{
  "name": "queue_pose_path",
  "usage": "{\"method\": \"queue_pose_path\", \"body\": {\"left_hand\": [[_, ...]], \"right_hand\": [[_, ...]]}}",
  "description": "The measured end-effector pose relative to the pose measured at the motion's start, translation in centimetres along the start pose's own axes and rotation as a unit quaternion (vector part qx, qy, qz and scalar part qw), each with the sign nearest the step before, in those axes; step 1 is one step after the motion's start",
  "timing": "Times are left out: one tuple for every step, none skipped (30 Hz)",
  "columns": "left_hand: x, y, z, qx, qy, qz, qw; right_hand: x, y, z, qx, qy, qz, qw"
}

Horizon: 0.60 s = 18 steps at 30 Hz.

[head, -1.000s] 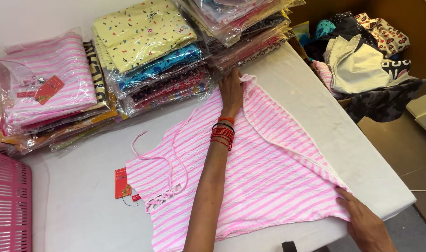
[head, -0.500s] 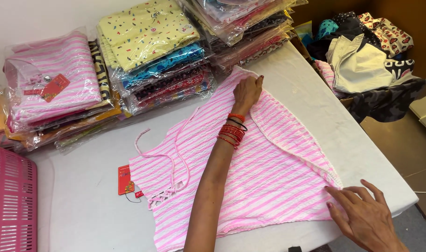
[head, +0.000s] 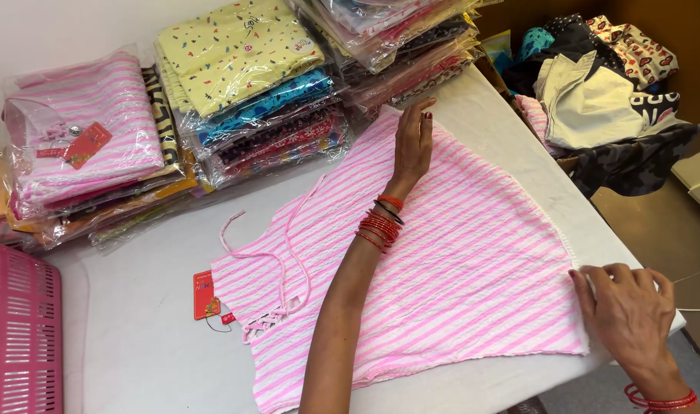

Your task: The person folds a pink and white striped garment on a white table, smoothing the fabric and aligning the edges. They then place the folded item into a clear plastic bag, seal it, and set it aside on a stack of other packaged clothes. The process is repeated with a second identical garment.

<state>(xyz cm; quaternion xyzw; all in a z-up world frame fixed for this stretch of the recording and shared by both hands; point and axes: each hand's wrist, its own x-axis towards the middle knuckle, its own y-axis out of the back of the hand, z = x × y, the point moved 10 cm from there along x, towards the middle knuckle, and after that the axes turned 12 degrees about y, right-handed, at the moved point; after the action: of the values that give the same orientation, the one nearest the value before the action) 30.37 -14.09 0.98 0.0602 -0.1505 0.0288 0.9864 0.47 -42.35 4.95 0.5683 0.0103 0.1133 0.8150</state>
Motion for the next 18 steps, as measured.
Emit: {"method": "queue_pose_path", "body": {"left_hand": [[-1.4, 1.3, 2.1, 0.143, -0.064, 0.046, 0.987], [-2.4, 2.5, 2.9, 0.144, -0.063, 0.048, 0.986], [-3.5, 2.8, 3.9, 0.219, -0.08, 0.027, 0.972], [-4.7, 3.3, 4.8, 0.293, -0.095, 0.007, 0.952], [-5.7, 4.7, 5.0, 0.295, -0.091, 0.01, 0.951], [-7.2, 5.2, 4.5, 0.317, -0.075, -0.048, 0.944], [-8.9, 5.7, 4.0, 0.336, -0.059, -0.107, 0.934], [-11.3, 7.5, 4.0, 0.341, -0.052, -0.1, 0.933], [-14.2, 8.2, 3.2, 0.412, -0.038, -0.149, 0.898], [-16.8, 9.0, 2.5, 0.477, -0.022, -0.196, 0.857], [-20.1, 10.9, 3.6, 0.48, -0.016, -0.188, 0.857], [-24.0, 12.0, 4.4, 0.502, -0.025, -0.209, 0.839], [-27.9, 13.1, 5.2, 0.524, -0.034, -0.23, 0.819], [-30.3, 14.8, 5.5, 0.529, -0.027, -0.221, 0.819], [-32.9, 16.4, 6.0, 0.53, -0.027, -0.216, 0.82], [-35.6, 17.9, 6.4, 0.53, -0.027, -0.209, 0.821], [-37.2, 19.4, 7.3, 0.535, -0.019, -0.199, 0.821], [-38.9, 20.9, 7.8, 0.535, 0.013, -0.2, 0.821]], "right_hand": [[0.1, 0.9, -0.2, 0.011, 0.004, 0.023, 1.0], [1.1, 1.7, -0.7, 0.012, 0.007, 0.023, 1.0], [2.0, 3.7, -2.1, 0.054, 0.051, 0.085, 0.994], [2.7, 5.7, -3.3, 0.097, 0.095, 0.146, 0.98], [4.4, 6.4, -4.4, 0.099, 0.1, 0.146, 0.979], [5.6, 7.8, -7.5, 0.172, 0.21, 0.167, 0.948], [6.3, 9.3, -10.4, 0.245, 0.314, 0.189, 0.898], [8.3, 8.6, -11.4, 0.25, 0.323, 0.189, 0.893], [9.9, 7.5, -13.6, 0.247, 0.377, 0.161, 0.878], [11.7, 6.8, -15.6, 0.24, 0.431, 0.133, 0.859], [13.9, 4.9, -15.6, 0.241, 0.441, 0.134, 0.854], [16.6, 2.8, -15.3, 0.248, 0.416, 0.126, 0.866], [19.3, 0.7, -15.2, 0.254, 0.392, 0.119, 0.876], [20.5, -0.6, -14.4, 0.256, 0.402, 0.122, 0.87], [22.8, -2.9, -12.6, 0.273, 0.334, 0.093, 0.897], [25.0, -5.2, -10.9, 0.287, 0.265, 0.062, 0.919], [25.4, -5.0, -11.2, 0.288, 0.277, 0.065, 0.914], [25.9, -5.4, -10.4, 0.293, 0.243, 0.062, 0.923]]}}
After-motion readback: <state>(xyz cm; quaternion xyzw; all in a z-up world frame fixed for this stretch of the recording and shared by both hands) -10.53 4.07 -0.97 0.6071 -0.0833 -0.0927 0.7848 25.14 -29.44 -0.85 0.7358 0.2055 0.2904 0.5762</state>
